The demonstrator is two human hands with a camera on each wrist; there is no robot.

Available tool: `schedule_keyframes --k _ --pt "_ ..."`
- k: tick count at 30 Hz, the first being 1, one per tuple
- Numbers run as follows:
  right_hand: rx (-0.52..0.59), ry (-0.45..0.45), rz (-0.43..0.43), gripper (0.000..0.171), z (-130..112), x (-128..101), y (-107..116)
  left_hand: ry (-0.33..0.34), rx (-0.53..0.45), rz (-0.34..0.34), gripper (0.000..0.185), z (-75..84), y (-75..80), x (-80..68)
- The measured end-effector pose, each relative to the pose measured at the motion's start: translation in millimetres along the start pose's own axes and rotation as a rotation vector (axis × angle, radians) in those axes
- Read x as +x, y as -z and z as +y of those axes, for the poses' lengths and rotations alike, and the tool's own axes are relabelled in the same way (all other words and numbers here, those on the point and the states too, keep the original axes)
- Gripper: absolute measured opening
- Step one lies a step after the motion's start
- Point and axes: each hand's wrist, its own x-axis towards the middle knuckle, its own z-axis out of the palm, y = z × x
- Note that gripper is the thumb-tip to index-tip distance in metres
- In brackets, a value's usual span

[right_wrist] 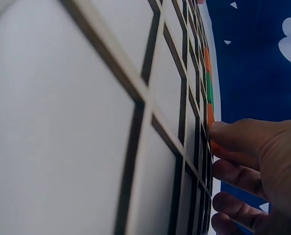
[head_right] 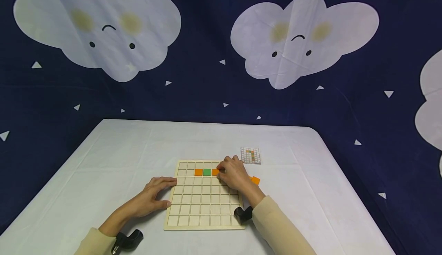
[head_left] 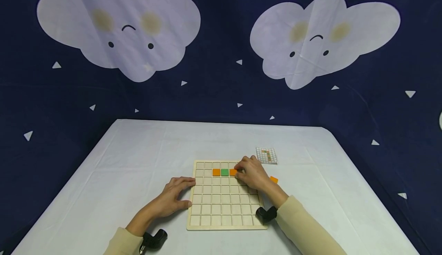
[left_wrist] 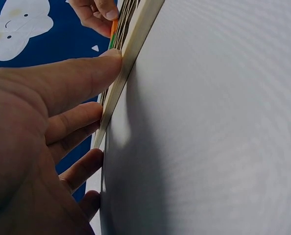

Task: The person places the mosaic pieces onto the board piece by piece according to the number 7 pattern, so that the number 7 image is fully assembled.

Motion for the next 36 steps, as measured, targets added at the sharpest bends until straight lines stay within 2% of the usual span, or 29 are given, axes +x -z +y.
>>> schedule_keyframes --k 14,26,36 --pt "-0.006 0.002 0.011 0.02 -0.8 -1.0 0.3 -0.004 0.002 0.001 0.058 -1.5 -0.4 -0.2" --pt "0.078 -0.078 0.037 0.028 5.8 -12.3 21.9 -0.001 0.001 0.004 0.058 -0.7 -0.1 0.0" --pt "0.104 -0.096 0.114 0.029 24.4 -30.6 36.2 0.006 0.001 0.002 0.057 -1.1 0.0 0.3"
